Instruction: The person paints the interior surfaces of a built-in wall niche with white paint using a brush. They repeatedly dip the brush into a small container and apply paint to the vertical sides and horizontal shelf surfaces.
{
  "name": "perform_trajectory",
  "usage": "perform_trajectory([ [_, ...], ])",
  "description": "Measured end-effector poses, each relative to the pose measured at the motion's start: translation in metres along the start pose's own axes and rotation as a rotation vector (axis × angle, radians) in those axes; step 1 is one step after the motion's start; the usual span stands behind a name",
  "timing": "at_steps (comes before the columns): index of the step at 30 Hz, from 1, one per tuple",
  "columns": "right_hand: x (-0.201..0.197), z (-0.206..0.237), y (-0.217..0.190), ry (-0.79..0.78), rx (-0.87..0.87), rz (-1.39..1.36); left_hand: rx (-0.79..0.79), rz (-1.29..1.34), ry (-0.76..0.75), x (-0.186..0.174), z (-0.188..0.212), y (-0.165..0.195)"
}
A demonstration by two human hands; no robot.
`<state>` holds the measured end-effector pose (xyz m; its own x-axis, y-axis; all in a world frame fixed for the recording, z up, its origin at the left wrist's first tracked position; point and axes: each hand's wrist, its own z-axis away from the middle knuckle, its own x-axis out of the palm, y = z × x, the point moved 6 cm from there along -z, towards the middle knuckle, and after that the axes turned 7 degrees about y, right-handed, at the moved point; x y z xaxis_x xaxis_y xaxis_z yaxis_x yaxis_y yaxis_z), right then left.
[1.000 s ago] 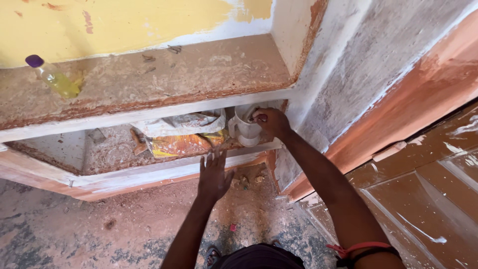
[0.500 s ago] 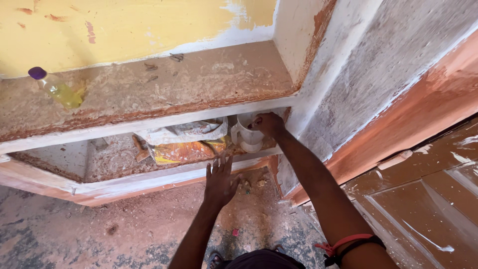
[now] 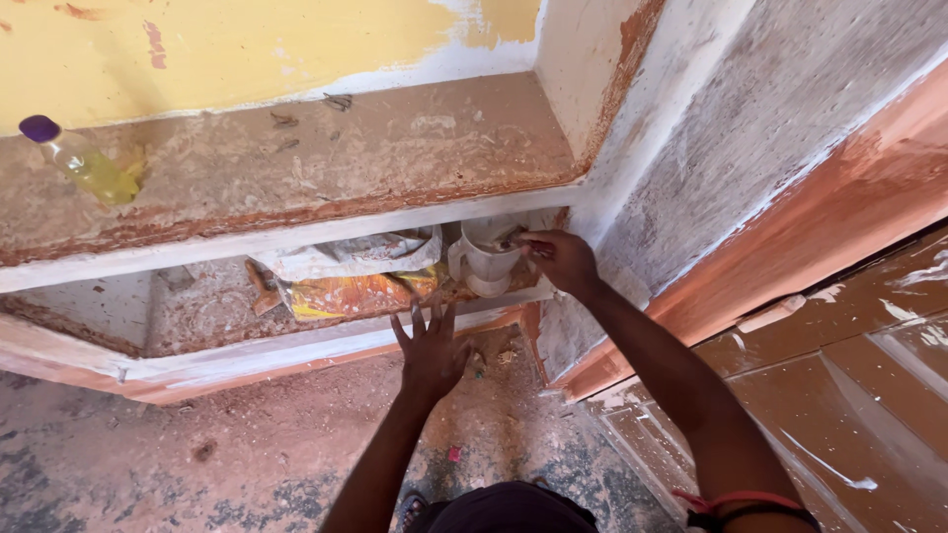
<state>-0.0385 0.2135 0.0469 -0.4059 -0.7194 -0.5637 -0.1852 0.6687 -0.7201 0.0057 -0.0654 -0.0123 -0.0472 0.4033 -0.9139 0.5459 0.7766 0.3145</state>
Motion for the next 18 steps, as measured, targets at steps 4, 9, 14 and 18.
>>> perform_trajectory([
  [4,-0.028,0.019,-0.009,0.035,-0.085,0.054,-0.022,-0.062,-0.032,0.013,-0.030,0.007],
  [9,-0.044,0.034,-0.013,0.022,-0.019,0.152,0.055,-0.282,0.110,0.030,-0.082,0.004],
  [14,-0.062,0.039,-0.022,-0.005,-0.054,0.159,0.163,-0.303,0.228,0.047,-0.104,-0.008],
  [18,-0.078,0.044,-0.024,-0.036,-0.051,0.190,0.236,-0.342,0.315,0.049,-0.103,-0.005],
])
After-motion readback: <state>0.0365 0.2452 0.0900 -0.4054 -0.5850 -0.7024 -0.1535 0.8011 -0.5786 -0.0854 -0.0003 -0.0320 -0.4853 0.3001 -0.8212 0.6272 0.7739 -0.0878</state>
